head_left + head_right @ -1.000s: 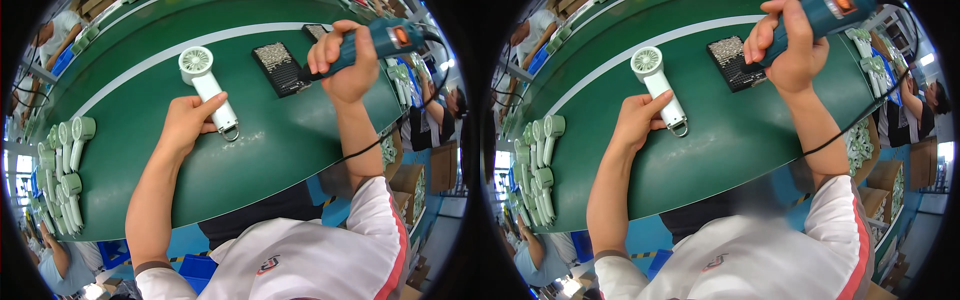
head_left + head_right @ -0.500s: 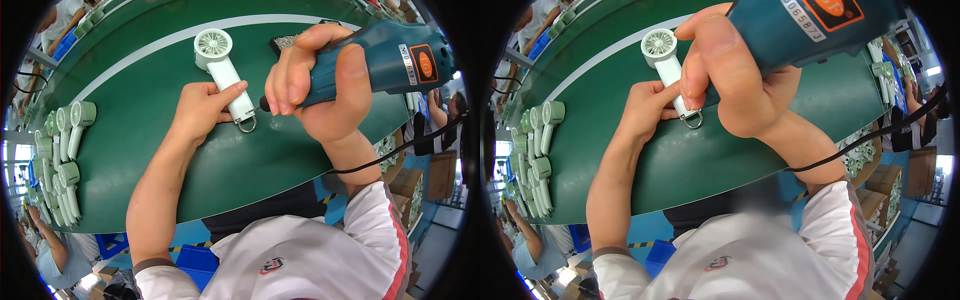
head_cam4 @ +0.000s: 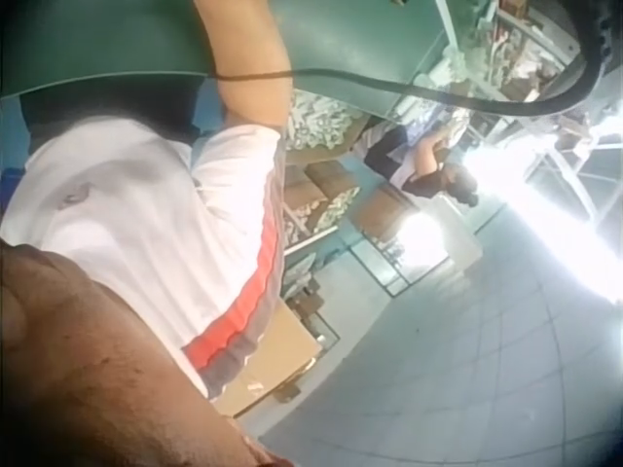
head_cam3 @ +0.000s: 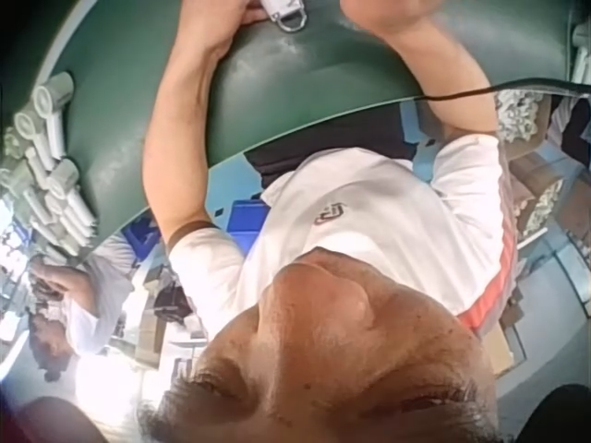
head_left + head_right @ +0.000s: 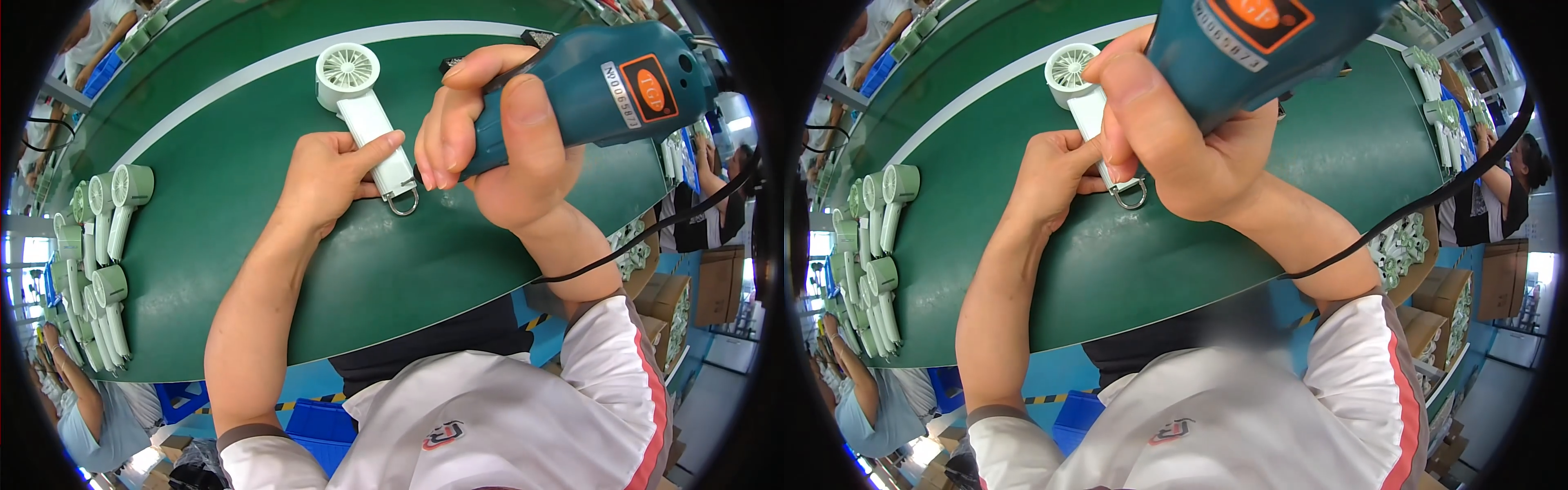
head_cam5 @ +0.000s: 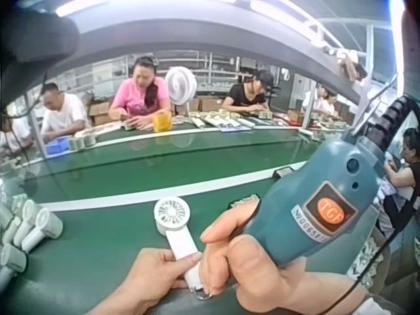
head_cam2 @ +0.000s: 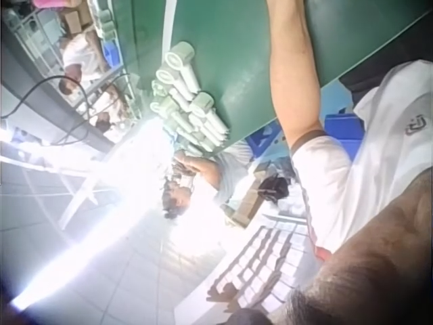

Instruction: The person assembles portable mini fans by fitting the casing components together, driving screws with an electric screwdriver, and placing the assembled fans into a box.

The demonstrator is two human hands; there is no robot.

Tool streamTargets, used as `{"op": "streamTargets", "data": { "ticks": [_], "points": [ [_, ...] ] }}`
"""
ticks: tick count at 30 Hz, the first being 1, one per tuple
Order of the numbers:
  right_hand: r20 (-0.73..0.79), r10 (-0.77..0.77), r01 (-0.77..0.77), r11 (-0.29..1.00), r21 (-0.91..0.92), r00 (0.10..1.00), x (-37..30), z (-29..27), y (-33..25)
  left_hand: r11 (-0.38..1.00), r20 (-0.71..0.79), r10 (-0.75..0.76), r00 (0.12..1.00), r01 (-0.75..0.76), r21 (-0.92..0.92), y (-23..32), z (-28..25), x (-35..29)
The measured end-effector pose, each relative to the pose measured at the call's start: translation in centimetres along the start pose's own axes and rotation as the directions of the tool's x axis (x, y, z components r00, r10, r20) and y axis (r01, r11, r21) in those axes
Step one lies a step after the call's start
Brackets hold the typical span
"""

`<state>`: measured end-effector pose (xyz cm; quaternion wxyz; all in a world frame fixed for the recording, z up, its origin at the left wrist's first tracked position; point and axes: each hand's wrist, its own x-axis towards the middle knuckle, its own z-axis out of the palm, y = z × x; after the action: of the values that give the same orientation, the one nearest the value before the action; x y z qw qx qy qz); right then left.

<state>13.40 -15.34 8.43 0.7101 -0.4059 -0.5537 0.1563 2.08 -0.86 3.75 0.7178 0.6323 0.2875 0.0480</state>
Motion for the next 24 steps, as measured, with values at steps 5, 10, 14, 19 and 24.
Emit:
{"op": "streamTargets", "data": {
  "ticks": [5, 10, 14, 19, 24],
  "points": [
    [0.02, -0.025, 0.025, 1.0, -0.006, 0.999, -0.1, 0.5, 0.1, 1.0, 0.007, 0.011, 1.0, -0.011, -0.012, 0.1, 0.0, -0.2],
    [0.079, -0.029, 0.036, 0.995, -0.097, 0.996, -0.3, 0.5, 0.4, 0.999, 0.009, 0.008, 1.0, -0.009, 0.032, -0.2, -0.3, 0.5],
    [0.099, -0.017, 0.022, 0.999, -0.046, 0.995, -0.4, 0.6, 0.3, 0.999, -0.012, 0.041, 0.999, -0.041, -0.029, 0.0, 0.2, 0.1],
    [0.035, 0.034, -0.036, 0.998, 0.048, 0.999, -0.7, 0.8, 0.8, 1.0, -0.039, 0.02, 0.999, -0.02, 0.016, -0.1, 0.6, 0.1],
    [-0.067, -0.002, 0.013, 0.986, 0.169, 0.998, -1.2, -1.7, -0.8, 0.996, -0.11, 0.084, 0.99, -0.083, 0.009, -1.3, 0.9, 0.7]
  ]
}}
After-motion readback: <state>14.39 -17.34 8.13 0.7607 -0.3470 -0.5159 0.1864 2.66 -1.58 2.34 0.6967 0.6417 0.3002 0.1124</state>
